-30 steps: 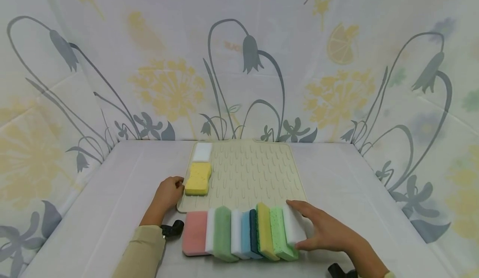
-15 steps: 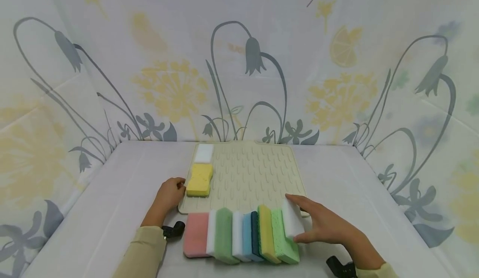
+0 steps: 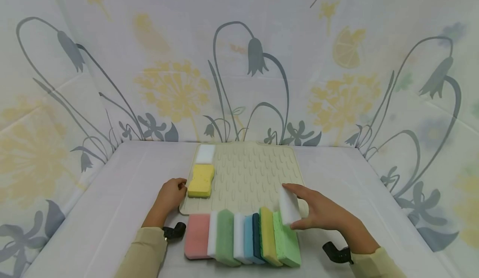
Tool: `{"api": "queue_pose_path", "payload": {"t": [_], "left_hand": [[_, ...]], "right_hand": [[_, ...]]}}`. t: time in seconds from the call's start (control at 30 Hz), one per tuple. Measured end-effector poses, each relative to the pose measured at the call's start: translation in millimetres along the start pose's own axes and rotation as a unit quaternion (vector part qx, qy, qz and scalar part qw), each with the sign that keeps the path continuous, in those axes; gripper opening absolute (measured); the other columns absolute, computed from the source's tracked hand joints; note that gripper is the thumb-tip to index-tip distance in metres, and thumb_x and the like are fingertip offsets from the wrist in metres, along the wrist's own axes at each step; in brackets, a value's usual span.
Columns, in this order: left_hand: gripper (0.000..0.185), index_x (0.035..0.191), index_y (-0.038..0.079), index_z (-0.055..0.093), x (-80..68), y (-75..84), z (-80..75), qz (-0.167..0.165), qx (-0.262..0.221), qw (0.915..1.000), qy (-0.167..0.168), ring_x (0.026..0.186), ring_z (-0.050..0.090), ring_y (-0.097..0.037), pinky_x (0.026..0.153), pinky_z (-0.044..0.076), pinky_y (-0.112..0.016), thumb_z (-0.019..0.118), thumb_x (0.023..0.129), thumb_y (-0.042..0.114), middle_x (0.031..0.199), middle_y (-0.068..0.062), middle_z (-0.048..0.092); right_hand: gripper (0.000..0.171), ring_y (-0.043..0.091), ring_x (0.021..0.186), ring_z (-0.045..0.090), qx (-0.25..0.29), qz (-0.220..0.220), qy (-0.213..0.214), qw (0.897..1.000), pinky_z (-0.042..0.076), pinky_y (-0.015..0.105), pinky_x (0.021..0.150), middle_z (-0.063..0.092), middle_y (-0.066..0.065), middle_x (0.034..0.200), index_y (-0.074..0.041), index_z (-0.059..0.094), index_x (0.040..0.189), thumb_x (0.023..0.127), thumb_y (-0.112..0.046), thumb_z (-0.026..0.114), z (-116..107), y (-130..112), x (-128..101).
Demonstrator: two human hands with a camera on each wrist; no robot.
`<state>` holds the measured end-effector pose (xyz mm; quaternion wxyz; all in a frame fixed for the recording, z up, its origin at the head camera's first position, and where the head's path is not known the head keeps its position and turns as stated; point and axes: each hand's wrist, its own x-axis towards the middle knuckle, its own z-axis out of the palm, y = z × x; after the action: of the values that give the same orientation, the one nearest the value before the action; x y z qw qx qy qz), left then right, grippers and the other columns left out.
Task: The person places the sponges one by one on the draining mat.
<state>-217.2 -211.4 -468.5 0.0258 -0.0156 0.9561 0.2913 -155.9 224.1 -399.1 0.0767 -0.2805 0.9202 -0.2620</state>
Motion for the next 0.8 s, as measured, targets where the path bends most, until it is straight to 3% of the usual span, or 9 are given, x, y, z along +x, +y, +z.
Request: {"api": "queue_pose_path", "payload": {"t": [0.2,0.8], "left_hand": [[0.038,0.126,-0.008,0.059,0.5,0.7,-0.9,0.003,-0.002,1.0000,0.002,0.088,0.058,-0.024,0.079,0.049,-0.041,0.050,0.094,0.011,0.103,-0.016,0.065],[0.036,0.124,-0.007,0.060,1.4,0.5,0.3,0.003,-0.012,0.9999,0.011,0.084,0.056,-0.021,0.076,0.048,-0.039,0.052,0.093,0.011,0.098,-0.013,0.064]], "right_hand": [[0.098,0.030,0.129,0.051,-0.006,-0.020,0.002,1.000,0.044,0.053,0.099,0.040,0.007,0.152,-0.019,0.034,0.151,0.072,-0.058,0.077,-5,-1,14],[0.098,0.033,0.138,0.040,0.000,-0.028,-0.022,0.999,0.040,0.054,0.105,0.035,0.007,0.155,-0.020,0.034,0.151,0.072,-0.056,0.078,-19,-7,57]]}}
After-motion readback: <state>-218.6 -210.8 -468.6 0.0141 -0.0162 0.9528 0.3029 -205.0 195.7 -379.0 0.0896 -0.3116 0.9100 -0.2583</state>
